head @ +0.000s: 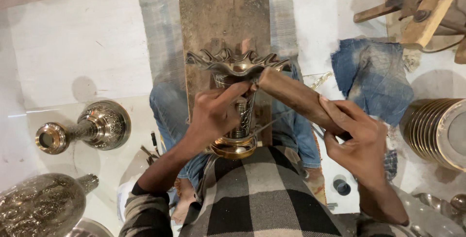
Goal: The person uses a wooden mallet and a metal punch to emboss a decorative pattern onto a silver-colored metal vase. They repeatedly strike the punch against the vase's surface while rotating the vase to work on different sections.
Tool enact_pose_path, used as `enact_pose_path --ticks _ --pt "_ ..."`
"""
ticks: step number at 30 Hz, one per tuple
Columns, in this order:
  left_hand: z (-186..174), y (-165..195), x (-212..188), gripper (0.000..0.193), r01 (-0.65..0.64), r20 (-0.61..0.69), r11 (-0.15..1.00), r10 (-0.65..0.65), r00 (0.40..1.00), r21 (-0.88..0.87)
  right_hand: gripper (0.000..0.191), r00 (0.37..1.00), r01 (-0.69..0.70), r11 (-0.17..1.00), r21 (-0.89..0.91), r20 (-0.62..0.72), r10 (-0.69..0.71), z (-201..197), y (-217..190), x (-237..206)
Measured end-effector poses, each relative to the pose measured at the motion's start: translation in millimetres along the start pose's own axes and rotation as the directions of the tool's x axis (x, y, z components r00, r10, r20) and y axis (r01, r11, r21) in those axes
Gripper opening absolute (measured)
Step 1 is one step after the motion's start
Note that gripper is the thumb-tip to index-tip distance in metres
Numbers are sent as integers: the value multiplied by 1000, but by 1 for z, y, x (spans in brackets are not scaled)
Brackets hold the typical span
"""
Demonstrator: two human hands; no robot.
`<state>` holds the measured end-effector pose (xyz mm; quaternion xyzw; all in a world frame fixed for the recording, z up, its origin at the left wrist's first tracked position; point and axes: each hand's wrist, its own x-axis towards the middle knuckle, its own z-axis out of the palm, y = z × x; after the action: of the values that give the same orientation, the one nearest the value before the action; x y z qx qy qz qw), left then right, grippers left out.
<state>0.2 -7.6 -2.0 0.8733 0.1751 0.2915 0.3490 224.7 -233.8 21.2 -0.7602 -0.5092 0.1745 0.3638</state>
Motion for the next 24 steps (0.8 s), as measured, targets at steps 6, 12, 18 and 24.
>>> enact_pose_path --ticks 6,12,18,24 --pt "-6 -12 0 65 -10 58 1000 11 998 -11 70 986 -47 887 459 -123 116 45 17 -17" --pt "-10 -22 10 66 -99 154 988 81 985 114 69 975 34 887 460 -210 72 44 25 -26" --pt "-10 -23 2 62 -83 180 991 64 982 101 71 962 213 971 105 -195 -190 19 23 -8" --pt "-2 -23 -6 58 -53 41 990 48 998 131 66 977 207 978 6 -56 -207 1 -3 13"
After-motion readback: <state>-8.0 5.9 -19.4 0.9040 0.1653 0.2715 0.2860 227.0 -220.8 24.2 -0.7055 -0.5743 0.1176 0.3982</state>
